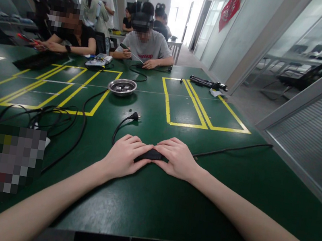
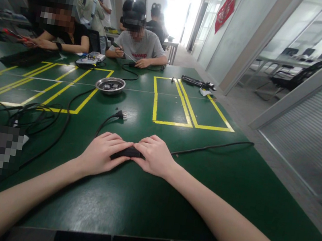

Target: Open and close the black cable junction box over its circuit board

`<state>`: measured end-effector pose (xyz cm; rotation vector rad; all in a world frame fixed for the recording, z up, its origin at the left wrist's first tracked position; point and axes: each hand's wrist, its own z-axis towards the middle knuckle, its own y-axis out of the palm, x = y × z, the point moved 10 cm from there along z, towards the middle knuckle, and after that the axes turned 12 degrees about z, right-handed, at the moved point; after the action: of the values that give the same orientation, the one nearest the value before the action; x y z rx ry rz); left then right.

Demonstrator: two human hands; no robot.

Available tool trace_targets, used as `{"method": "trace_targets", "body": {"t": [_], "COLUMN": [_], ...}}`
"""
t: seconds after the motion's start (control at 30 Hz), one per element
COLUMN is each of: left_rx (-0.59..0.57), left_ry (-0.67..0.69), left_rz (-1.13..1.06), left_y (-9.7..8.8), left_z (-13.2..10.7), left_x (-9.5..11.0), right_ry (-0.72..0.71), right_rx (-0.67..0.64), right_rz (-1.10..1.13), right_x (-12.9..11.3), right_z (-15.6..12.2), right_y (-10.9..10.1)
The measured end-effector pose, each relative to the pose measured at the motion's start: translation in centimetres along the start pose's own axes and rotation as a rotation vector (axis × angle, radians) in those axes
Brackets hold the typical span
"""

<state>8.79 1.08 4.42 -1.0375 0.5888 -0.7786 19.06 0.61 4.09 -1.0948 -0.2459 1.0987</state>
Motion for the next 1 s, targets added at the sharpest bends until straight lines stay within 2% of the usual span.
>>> {"method": "trace_targets", "body": {"t": [0.13,0.23,0.4,0.53,0.63,0.73,0.87,1.0], "left_rx": [0.021,0.013,-0.072,-0.133,-0.137,-0.085,-0.018,-0.012], "left_ry": [0.006,-0.025,-0.176,-0.290,-0.352,-0.372,-0.330,-0.266], "left_rz": [0.009,-0.036,-0.227,-0.378,-0.520,-0.589,-0.507,-0.382], "left_y": [-0.2,-0.2,0.6,1.4,1.7,1.3,0.4,0.1], "left_z": [0.0,0.0,-0.1,-0.4,-0.6,-0.5,-0.5,-0.5], "left_x": [0.2,-0.2,-1.6,-2.4,-2.6,-2.8,-2.8,-2.5], "right_ry": [0.015,-0.029,-0.149,-0.176,-0.137,-0.096,-0.052,0.108], "right_rx": [0.004,0.009,0.011,0.030,0.038,0.065,0.034,0.027], "right_rz": [0.001,-0.002,-0.040,-0.077,-0.099,-0.094,0.033,0.208], "right_x": [0.1,-0.2,-0.8,-0.9,-0.6,-0.2,0.1,1.2], "right_z": [0.1,0.0,-0.4,-0.6,-0.5,-0.5,-0.4,-0.3], "right_y": [-0.1,-0.3,-0.6,-1.0,-0.9,-1.0,-0.7,-0.7]}}
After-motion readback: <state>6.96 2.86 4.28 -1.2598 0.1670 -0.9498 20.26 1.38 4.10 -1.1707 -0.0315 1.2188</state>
